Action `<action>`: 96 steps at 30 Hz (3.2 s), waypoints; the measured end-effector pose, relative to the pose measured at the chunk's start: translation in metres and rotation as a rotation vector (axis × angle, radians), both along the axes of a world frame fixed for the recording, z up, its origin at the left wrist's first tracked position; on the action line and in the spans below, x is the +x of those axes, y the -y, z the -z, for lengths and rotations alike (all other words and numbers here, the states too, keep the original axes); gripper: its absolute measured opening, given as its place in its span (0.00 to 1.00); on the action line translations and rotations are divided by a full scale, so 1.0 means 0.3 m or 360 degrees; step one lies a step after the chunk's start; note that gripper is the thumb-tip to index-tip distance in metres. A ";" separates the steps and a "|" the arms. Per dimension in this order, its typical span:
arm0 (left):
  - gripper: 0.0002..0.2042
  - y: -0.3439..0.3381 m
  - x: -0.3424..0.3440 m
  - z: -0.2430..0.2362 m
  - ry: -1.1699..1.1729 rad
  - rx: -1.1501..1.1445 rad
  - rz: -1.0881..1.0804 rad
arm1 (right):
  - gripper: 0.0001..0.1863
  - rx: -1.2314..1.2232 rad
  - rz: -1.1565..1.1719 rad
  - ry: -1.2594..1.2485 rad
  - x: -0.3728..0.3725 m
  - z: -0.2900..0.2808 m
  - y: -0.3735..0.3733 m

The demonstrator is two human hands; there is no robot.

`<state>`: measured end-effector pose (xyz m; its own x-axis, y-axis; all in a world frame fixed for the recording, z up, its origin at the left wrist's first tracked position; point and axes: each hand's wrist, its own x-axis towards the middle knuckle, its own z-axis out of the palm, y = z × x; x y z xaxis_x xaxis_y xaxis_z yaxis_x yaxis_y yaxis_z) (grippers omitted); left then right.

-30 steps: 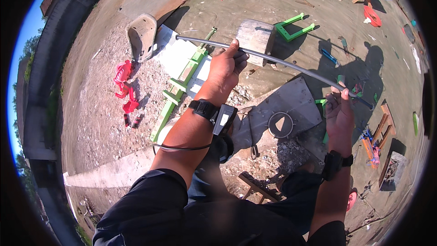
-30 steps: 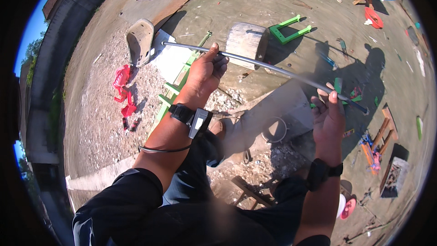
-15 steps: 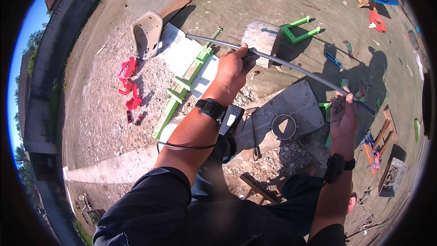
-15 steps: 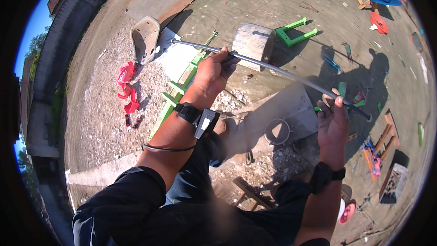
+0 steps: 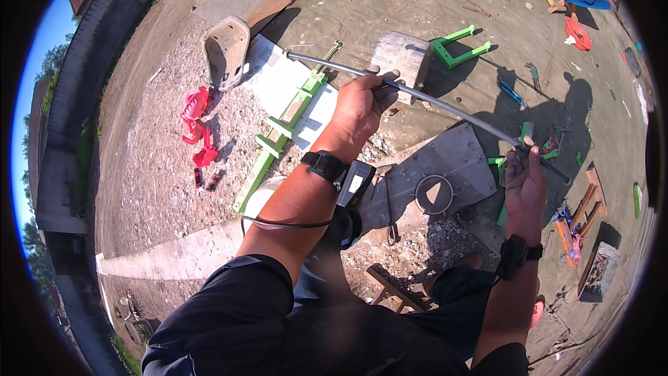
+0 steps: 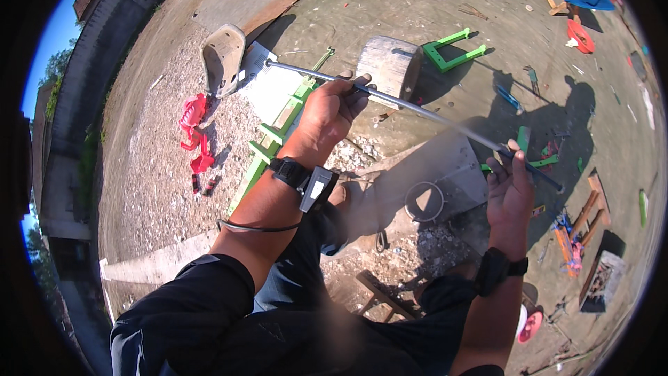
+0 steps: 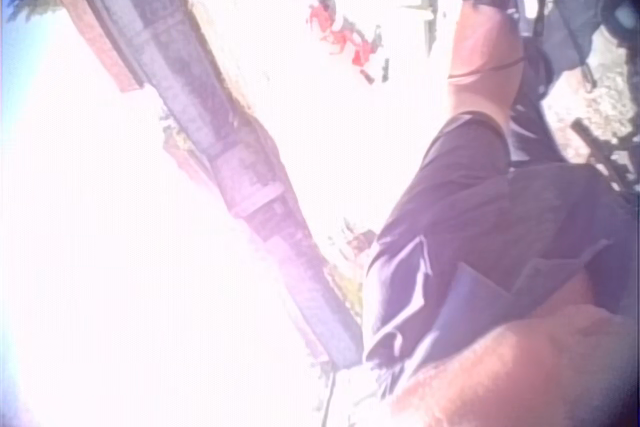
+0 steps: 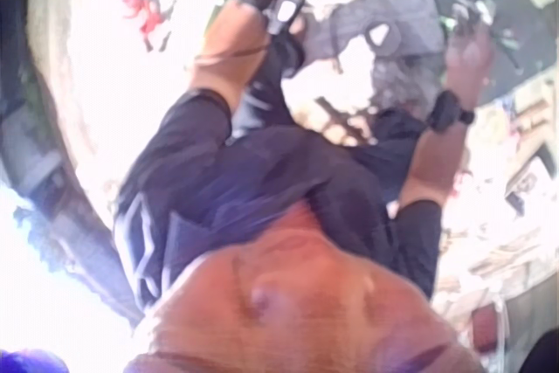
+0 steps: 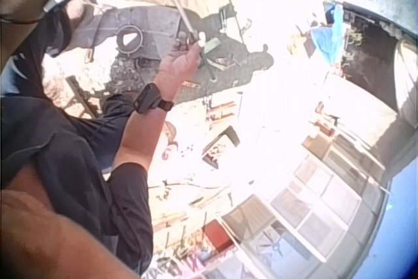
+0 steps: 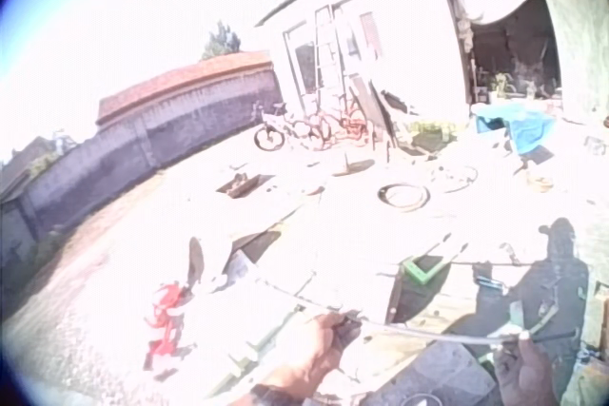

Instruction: The person works on a bicycle wheel and frame in an outdoor area. They handle a metal rod and a green bicycle wheel, using a wrench to tighten or adjust components on the wheel hub.

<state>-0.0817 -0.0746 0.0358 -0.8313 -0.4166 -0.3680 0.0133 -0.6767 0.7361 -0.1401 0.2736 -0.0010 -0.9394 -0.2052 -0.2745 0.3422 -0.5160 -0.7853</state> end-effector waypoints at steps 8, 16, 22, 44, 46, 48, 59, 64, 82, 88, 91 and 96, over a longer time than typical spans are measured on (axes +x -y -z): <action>0.08 -0.012 -0.003 -0.028 -0.0149 0.0205 0.0008 | 0.21 -0.0071 -0.0065 0.0034 0.014 -0.036 0.006; 0.12 0.008 -0.006 -0.013 -0.0408 0.0425 0.0064 | 0.22 -0.0086 -0.0074 0.0035 0.017 -0.049 0.016; 0.15 -0.003 -0.001 -0.036 -0.0322 0.0396 -0.0015 | 0.21 -0.0089 -0.0148 0.0105 0.027 -0.062 0.035; 0.18 0.059 -0.004 -0.011 -0.0058 -0.0895 -0.0316 | 0.17 0.0315 -0.0405 -0.0010 0.023 -0.079 0.022; 0.18 0.036 -0.012 0.003 -0.0080 -0.1003 -0.0279 | 0.16 0.0361 -0.0402 -0.0018 0.025 -0.083 0.022; 0.18 0.013 -0.019 0.015 -0.0104 -0.1083 -0.0228 | 0.16 0.0361 -0.0396 -0.0027 0.026 -0.086 0.026; 0.20 -0.049 -0.025 0.059 0.0053 -0.1374 0.0296 | 0.13 0.0262 -0.0302 0.0016 0.030 -0.108 0.031; 0.13 -0.048 -0.015 -0.007 0.0429 -0.2205 0.0427 | 0.17 0.0401 -0.0401 -0.0028 0.017 -0.079 0.004; 0.15 -0.129 0.022 -0.056 0.0320 -0.2519 0.0429 | 0.17 0.0507 -0.0370 -0.0041 0.026 -0.078 -0.013; 0.14 -0.128 0.021 -0.051 0.0286 -0.2589 0.0332 | 0.17 0.0483 -0.0368 -0.0056 0.028 -0.095 -0.014; 0.14 -0.144 0.024 -0.042 0.0119 -0.2565 0.0210 | 0.17 0.0492 -0.0376 -0.0064 0.025 -0.090 -0.018; 0.14 -0.176 0.021 -0.067 0.0119 -0.2389 0.0310 | 0.17 0.0550 -0.0361 -0.0054 0.031 -0.100 -0.014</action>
<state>-0.0756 -0.0218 0.0561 -0.9152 -0.3216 0.2428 -0.0525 0.6925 0.7195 -0.1307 0.2777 0.0290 -0.8907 -0.3093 -0.3331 0.3877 -0.1345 -0.9119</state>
